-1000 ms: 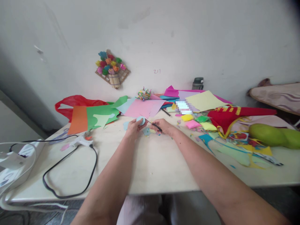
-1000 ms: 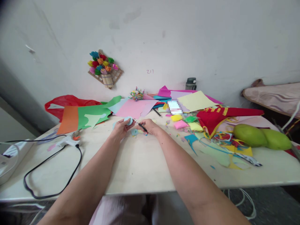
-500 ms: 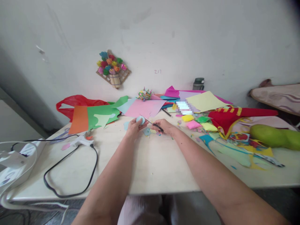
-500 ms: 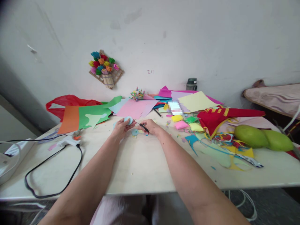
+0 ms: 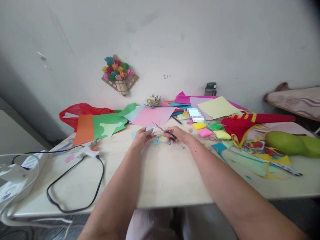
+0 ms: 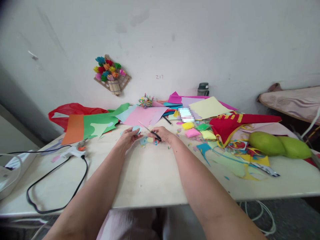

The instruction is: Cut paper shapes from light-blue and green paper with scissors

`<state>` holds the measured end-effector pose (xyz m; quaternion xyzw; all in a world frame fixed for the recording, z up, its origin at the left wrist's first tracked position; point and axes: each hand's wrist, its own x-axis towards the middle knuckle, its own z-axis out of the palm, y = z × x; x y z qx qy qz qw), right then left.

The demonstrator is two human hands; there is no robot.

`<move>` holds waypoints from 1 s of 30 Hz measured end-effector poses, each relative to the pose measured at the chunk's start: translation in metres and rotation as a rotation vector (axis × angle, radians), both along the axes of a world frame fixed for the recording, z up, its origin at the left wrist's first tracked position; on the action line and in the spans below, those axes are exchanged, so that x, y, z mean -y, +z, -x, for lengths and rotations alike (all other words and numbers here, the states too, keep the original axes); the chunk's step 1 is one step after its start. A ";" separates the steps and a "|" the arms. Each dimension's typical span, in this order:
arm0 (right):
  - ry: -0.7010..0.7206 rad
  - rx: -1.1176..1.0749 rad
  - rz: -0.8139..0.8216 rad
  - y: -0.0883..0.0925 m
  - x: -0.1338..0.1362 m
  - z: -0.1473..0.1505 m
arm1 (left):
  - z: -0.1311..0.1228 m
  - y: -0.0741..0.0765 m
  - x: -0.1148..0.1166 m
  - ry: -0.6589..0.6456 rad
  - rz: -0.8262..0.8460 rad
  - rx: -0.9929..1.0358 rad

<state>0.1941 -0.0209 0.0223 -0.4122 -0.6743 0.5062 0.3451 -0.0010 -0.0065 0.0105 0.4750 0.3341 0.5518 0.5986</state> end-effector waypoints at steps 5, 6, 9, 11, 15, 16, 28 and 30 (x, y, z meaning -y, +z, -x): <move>0.032 0.005 -0.013 -0.001 0.001 0.002 | -0.002 0.003 0.004 -0.008 -0.017 -0.018; 0.033 0.002 -0.012 0.000 0.002 0.003 | -0.003 0.003 0.005 -0.011 -0.017 -0.021; 0.029 0.012 -0.001 0.001 0.004 0.004 | -0.003 0.004 0.005 -0.027 -0.010 -0.044; 0.036 0.024 -0.006 0.001 0.004 0.004 | -0.003 0.003 0.004 -0.038 -0.006 -0.057; 0.054 0.046 -0.038 0.000 0.004 0.005 | -0.003 0.002 0.003 -0.046 -0.012 -0.061; 0.056 0.048 -0.042 0.000 0.004 0.005 | -0.003 0.001 0.002 -0.045 -0.014 -0.059; 0.041 0.056 -0.057 -0.002 0.003 0.007 | -0.005 0.003 0.004 -0.043 -0.004 -0.037; 0.039 0.055 -0.060 -0.004 0.002 0.007 | -0.005 0.003 0.004 -0.046 -0.012 -0.041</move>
